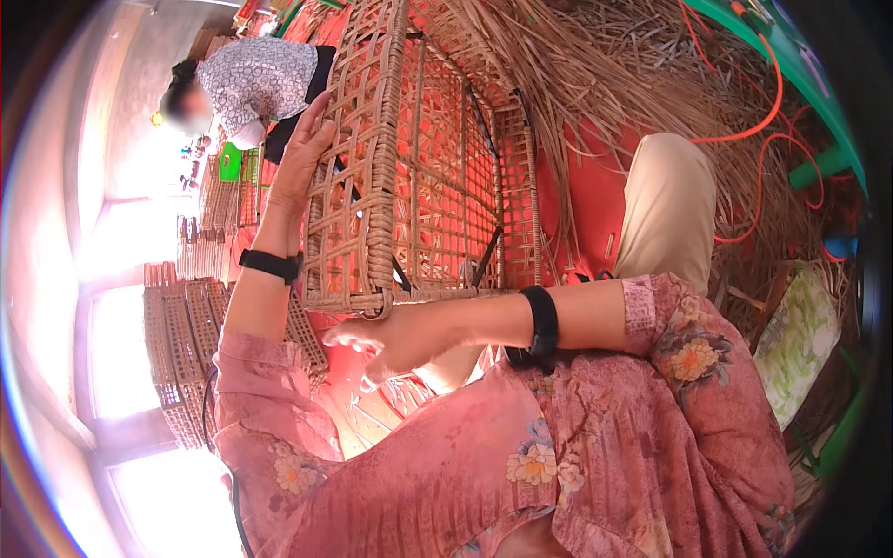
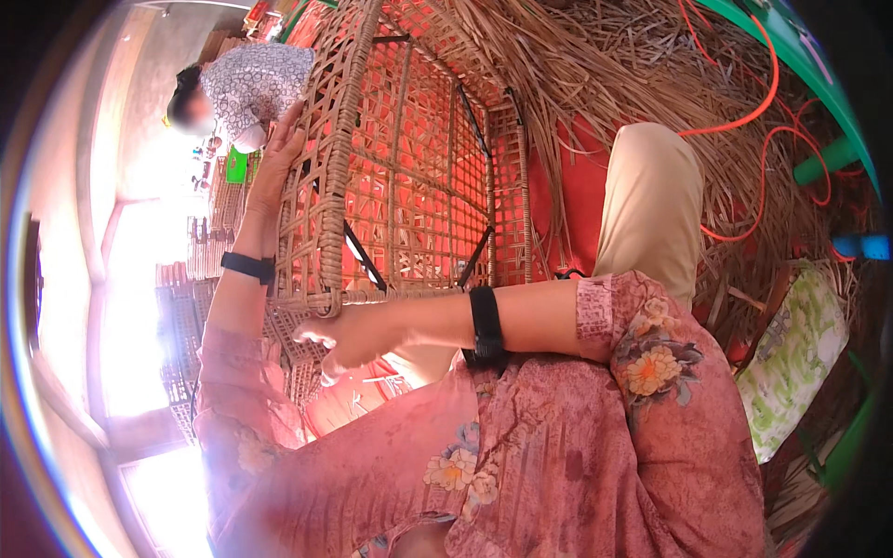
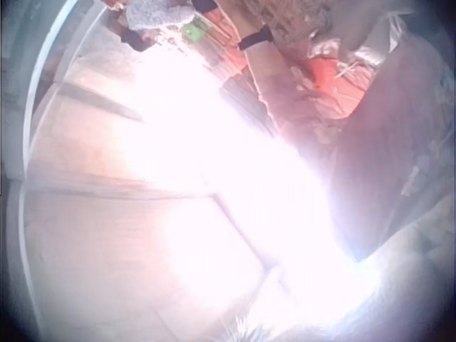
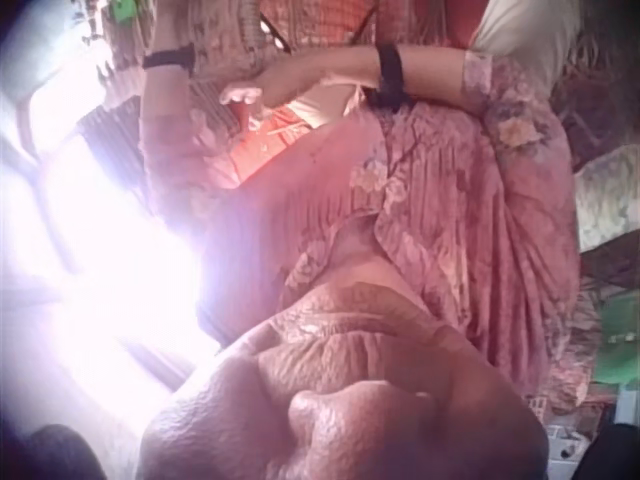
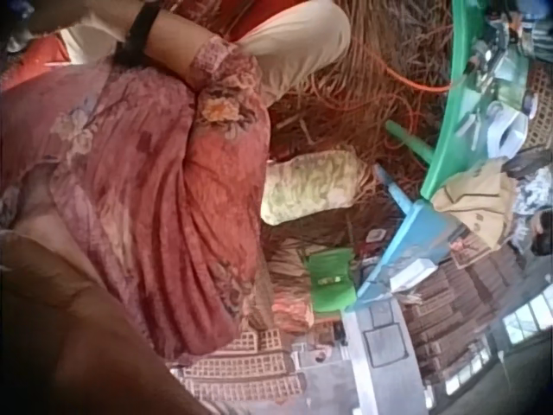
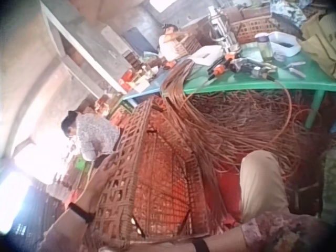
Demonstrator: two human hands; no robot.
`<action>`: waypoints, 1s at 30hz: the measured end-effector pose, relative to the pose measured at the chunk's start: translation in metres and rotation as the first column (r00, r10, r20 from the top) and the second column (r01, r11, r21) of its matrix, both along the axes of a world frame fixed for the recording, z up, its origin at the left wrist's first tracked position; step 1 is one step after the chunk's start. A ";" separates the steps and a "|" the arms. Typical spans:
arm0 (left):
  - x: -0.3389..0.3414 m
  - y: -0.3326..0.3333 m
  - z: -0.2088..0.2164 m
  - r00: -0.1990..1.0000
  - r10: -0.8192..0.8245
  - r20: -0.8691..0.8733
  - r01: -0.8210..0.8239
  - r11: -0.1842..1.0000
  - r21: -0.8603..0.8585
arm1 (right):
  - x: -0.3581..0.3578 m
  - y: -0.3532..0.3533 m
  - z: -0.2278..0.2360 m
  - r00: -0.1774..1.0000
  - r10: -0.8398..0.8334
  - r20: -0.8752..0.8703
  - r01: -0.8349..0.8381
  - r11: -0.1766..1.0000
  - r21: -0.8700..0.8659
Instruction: Weaving and stapling rattan strips onto a furniture frame using a pneumatic stapler and pliers.
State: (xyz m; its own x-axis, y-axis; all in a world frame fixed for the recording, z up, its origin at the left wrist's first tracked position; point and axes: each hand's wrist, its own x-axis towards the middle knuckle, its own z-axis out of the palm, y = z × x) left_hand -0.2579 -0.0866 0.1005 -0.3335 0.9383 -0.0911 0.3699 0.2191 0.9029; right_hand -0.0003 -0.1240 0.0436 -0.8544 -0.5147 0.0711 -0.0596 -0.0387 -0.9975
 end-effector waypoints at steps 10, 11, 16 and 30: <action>-0.040 0.018 0.012 0.982 -0.040 -0.183 0.038 0.999 -0.015 | 0.001 0.030 -0.065 0.971 -0.060 0.231 0.104 0.977 -0.186; -0.044 0.021 0.012 0.981 -0.100 -0.166 0.098 0.995 -0.019 | 0.004 0.036 -0.068 0.970 -0.055 0.235 0.103 0.975 -0.196; -0.075 0.010 0.009 0.921 -0.292 -0.257 0.286 0.956 -0.060 | 0.036 0.077 -0.062 0.907 -0.274 0.321 0.332 0.933 -0.141; -0.126 -0.026 -0.044 0.981 0.001 -0.192 -0.026 0.991 -0.130 | 0.152 0.185 -0.037 0.457 -0.793 0.402 0.884 0.454 -0.110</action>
State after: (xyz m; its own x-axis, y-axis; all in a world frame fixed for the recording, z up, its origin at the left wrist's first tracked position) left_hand -0.3840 -0.1121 0.0565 -0.3695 0.9175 -0.1469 0.5286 0.3376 0.7789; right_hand 0.1521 0.0607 0.0066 -0.8527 0.4730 -0.2219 0.0333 -0.3746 -0.9266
